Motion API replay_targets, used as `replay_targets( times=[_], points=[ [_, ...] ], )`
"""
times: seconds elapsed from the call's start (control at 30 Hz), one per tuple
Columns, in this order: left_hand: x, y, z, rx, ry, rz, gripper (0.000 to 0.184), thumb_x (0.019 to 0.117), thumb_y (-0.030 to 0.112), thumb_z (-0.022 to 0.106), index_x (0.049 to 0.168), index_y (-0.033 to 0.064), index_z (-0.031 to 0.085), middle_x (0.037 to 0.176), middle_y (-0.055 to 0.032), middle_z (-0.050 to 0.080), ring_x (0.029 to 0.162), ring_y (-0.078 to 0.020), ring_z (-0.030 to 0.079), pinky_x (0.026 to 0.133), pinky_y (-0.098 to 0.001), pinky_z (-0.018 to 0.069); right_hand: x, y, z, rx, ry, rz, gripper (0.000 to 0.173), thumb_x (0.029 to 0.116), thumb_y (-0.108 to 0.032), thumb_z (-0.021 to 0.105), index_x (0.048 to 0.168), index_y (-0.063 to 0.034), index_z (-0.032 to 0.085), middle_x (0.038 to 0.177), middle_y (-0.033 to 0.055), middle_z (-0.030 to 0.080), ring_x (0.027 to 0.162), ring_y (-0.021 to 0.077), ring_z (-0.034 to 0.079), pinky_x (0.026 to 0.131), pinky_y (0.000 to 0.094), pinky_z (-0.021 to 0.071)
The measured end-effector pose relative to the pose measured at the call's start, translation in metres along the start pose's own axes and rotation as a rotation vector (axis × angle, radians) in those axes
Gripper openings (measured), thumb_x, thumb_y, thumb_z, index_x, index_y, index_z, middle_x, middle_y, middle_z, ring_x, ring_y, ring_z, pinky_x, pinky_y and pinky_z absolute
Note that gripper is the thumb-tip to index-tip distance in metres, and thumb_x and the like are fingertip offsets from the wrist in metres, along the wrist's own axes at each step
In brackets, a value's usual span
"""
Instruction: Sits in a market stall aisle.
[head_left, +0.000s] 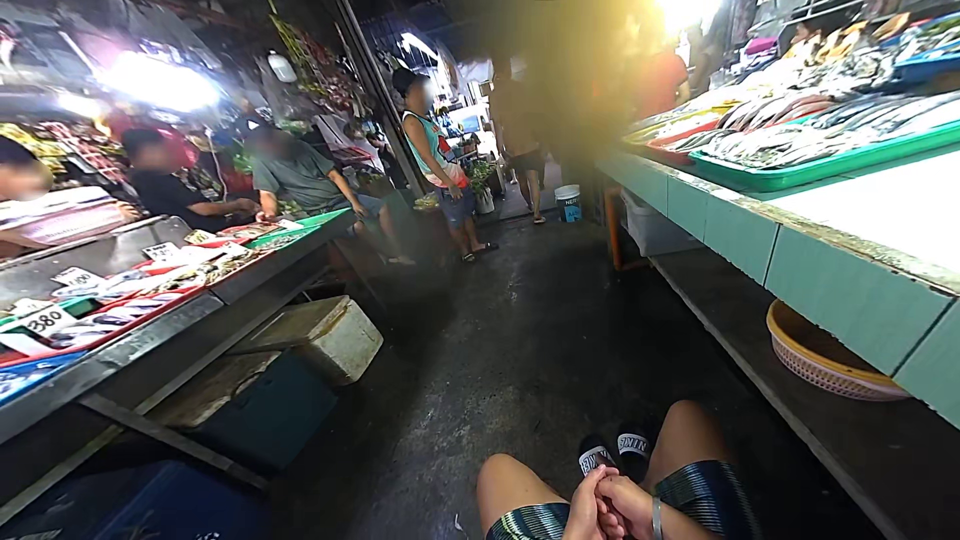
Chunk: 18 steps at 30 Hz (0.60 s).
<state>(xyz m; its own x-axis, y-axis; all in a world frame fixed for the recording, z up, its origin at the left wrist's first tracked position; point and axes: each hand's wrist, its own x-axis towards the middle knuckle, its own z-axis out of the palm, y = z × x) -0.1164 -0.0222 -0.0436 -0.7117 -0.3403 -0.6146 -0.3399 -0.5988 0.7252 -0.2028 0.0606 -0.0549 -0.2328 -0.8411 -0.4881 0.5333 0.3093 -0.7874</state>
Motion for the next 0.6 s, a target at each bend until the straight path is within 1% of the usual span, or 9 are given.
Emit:
replay_targets(
  times=[0.23, 0.6],
  points=[
    [-0.0009, 0.0008, 0.0007, -0.001, 0.001, -0.002, 0.047, 0.1066, 0.053, 0.038, 0.112, 0.0168, 0.068, 0.054, -0.0025, 0.044, 0.039, -0.0171, 0.045, 0.040, -0.0352, 0.0464, 0.0001, 0.0000, 0.0003, 0.004, -0.004, 0.003, 0.034, 0.1038, -0.023, 0.041, 0.072, -0.0142, 0.049, 0.053, -0.0008, 0.043, 0.043, 0.0126, 0.043, 0.043, 0.0307, 0.0404],
    [-0.0005, 0.0008, -0.0001, -0.001, 0.001, 0.001, 0.047, 0.1066, 0.053, 0.039, 0.114, 0.0169, 0.068, 0.054, -0.0029, 0.044, 0.040, -0.0175, 0.045, 0.040, -0.0354, 0.0466, 0.0005, -0.0001, -0.0001, 0.004, -0.001, 0.008, 0.034, 0.1042, -0.022, 0.040, 0.073, -0.0138, 0.049, 0.053, -0.0004, 0.043, 0.042, 0.0128, 0.043, 0.043, 0.0309, 0.0409]
  ],
)
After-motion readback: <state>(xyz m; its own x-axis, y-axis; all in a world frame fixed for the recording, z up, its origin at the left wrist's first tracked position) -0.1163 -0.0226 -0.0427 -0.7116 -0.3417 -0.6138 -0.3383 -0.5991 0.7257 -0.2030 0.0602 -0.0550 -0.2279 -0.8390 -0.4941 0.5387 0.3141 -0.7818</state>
